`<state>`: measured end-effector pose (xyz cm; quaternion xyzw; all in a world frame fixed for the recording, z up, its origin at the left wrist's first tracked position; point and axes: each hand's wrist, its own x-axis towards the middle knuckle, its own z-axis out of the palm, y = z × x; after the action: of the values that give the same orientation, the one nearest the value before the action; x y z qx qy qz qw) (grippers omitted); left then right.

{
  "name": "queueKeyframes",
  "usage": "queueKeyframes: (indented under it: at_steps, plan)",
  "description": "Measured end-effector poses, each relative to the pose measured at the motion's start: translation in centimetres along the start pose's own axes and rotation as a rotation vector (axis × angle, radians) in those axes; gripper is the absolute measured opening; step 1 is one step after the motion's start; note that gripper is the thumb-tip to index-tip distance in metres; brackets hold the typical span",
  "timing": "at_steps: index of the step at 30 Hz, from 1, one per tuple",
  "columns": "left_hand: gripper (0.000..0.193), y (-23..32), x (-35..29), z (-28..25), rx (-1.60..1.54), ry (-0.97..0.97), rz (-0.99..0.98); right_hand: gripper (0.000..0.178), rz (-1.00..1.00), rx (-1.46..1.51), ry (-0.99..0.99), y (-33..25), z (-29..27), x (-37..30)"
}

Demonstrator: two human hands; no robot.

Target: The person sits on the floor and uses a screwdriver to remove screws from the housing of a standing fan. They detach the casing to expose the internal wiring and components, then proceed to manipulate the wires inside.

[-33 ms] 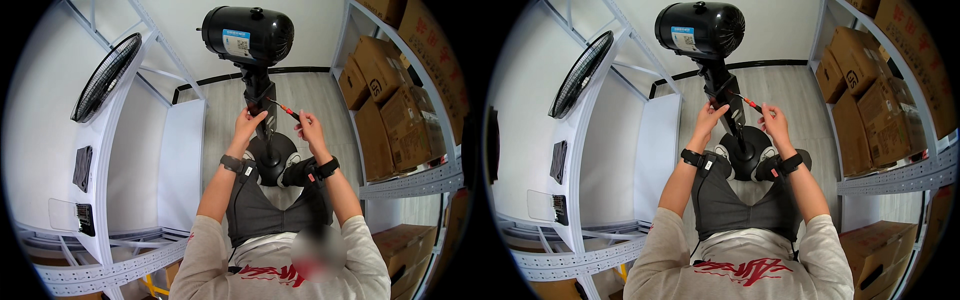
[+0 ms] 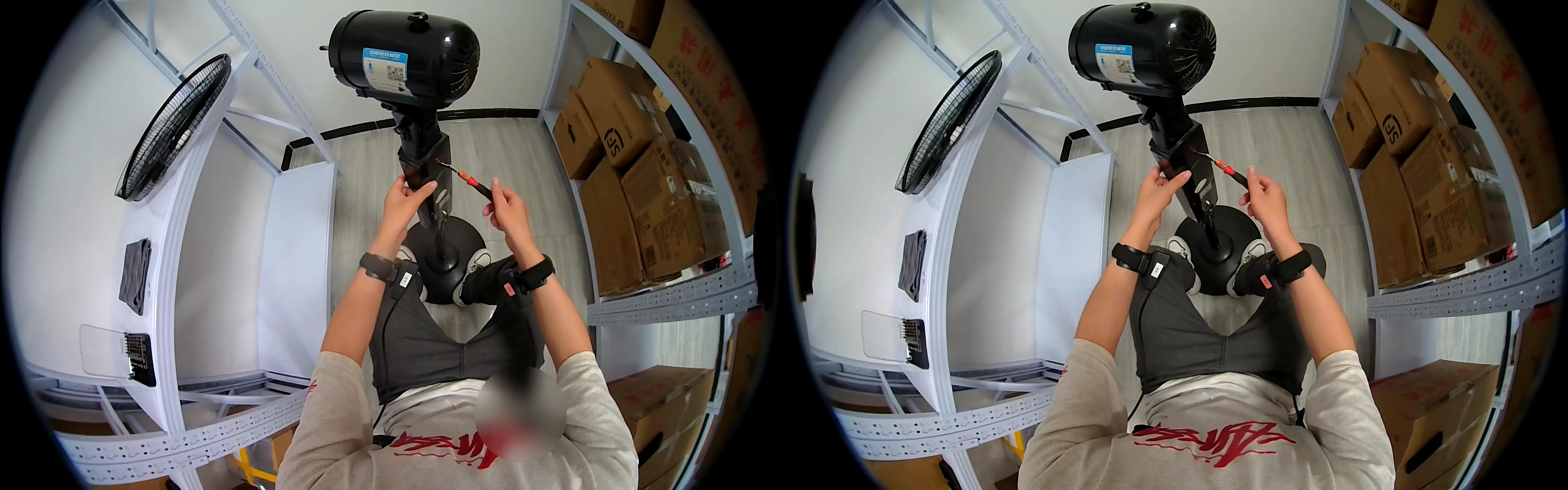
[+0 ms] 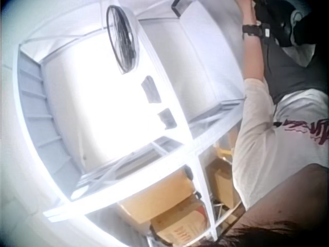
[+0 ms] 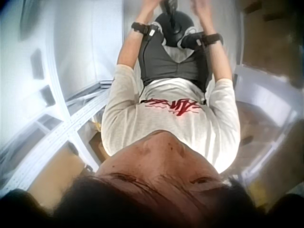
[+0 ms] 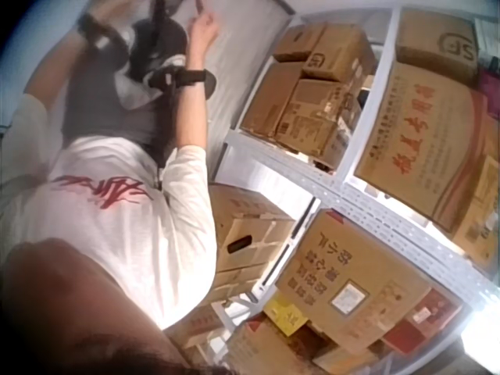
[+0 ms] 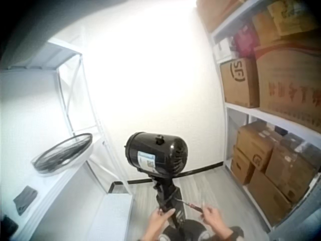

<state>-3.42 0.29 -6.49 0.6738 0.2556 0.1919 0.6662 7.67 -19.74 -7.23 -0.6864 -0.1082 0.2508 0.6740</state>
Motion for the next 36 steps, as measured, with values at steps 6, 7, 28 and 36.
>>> queueKeyframes:
  at_steps: [6,7,28,36]
  plan:
    - [0.05,-0.6,0.4,0.0,0.009,0.001,0.003,0.024,-0.155,-0.038,0.051,0.6,0.0,0.2]
    - [0.05,-0.5,0.3,0.1,0.009,0.003,0.004,0.026,-0.224,-0.04,0.09,0.7,0.2,0.1]
    - [0.045,-0.2,0.0,0.1,0.002,0.002,0.012,0.029,0.059,0.052,0.018,-1.1,0.7,-0.8]
    - [0.04,-0.6,0.2,0.4,0.017,0.017,0.049,0.031,-0.251,0.025,0.065,0.8,0.2,0.2]
